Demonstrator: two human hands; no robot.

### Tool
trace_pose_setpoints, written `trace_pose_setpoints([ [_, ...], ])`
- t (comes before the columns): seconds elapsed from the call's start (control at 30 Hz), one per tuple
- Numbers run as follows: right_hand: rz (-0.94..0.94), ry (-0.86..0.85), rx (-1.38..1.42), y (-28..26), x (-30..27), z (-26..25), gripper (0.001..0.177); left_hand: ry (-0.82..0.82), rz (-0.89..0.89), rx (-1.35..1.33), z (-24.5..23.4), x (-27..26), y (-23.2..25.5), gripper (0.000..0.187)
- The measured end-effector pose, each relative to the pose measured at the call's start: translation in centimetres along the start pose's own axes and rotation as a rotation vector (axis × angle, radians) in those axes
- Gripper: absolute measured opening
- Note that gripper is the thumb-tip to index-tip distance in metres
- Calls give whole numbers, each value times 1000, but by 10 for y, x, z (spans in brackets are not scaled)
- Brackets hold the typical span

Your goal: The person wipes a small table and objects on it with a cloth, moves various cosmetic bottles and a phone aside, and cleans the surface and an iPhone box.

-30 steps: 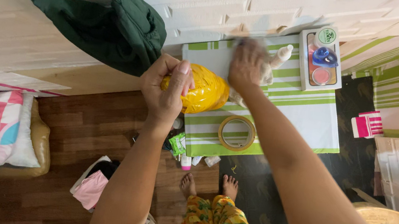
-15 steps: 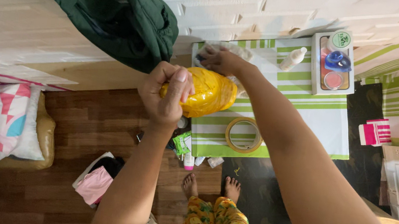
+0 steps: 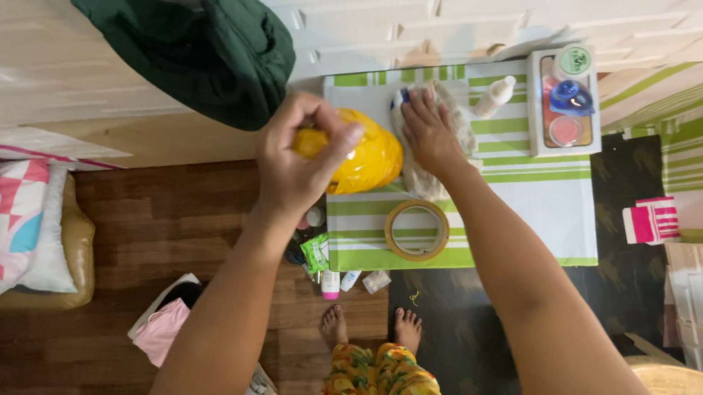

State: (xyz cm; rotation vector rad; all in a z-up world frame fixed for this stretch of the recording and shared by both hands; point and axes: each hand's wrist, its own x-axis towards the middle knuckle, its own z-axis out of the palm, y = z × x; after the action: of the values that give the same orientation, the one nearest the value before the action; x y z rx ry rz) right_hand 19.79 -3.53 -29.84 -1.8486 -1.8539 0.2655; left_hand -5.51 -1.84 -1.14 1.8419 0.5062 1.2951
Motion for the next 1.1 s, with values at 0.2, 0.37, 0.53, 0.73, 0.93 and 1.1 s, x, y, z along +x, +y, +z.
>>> trace_pose_setpoints([
  [0.2, -150, -203, 103, 3, -70, -75, 64, -350, 123, 92, 10, 40, -1, 32],
  [0.37, -176, -213, 142, 11, -124, -113, 59, -306, 100, 16, 44, 49, -19, 35],
  [0.53, -123, -91, 52, 4, -150, -121, 52, -64, -79, 207, 68, 59, -38, 41],
  [0.73, -116, -45, 50, -2, -149, -126, 49, 122, 48, 234, 101, 84, -68, 47],
  [0.93, -119, -34, 17, -1, -150, -126, 48, 441, -62, 413, 154, 103, -92, 46],
  [1.1, -115, -36, 27, 1, -149, -125, 47, 643, -37, 465, 178, 120, -103, 34],
])
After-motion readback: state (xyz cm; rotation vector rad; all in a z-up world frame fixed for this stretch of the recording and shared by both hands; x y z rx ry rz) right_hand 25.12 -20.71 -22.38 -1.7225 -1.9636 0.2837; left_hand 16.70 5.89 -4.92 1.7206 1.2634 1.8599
